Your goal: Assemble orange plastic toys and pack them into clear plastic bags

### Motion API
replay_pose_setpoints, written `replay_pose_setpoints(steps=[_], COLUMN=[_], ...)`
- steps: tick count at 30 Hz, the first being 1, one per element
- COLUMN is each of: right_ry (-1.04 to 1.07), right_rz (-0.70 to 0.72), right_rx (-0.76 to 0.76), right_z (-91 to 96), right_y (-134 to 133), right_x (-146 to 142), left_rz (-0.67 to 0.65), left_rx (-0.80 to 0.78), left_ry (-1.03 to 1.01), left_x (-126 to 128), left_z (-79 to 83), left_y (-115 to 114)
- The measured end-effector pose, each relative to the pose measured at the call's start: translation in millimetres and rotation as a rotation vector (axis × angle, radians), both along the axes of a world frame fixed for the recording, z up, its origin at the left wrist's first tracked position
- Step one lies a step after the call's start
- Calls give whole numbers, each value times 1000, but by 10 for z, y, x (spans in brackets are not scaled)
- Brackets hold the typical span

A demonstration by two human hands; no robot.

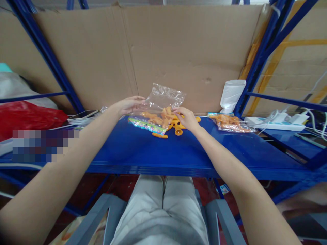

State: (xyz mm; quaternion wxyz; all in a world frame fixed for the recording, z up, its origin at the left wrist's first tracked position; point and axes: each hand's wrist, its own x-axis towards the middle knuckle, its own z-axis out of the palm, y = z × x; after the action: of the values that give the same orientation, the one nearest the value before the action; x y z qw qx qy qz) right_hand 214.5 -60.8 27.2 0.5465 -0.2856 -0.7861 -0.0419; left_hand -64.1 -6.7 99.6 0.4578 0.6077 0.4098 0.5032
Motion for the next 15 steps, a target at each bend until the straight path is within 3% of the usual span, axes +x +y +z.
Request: replay_pose_setpoints(steps=[7,11,15], right_ry=[-11,301,720], right_rz=[19,72,124], right_rx=[-73,-183,-423], right_z=[-51,-80,-99], right_y=[-37,58,151], right_x=[-42,-32,-41], left_rz=[187,241,201], left_rx=[-81,-79,-49], left_ry=[68,121,128], left_x=[158,235,304], left_z=[-84,-84,-133], left_y=[-69,-156,-174])
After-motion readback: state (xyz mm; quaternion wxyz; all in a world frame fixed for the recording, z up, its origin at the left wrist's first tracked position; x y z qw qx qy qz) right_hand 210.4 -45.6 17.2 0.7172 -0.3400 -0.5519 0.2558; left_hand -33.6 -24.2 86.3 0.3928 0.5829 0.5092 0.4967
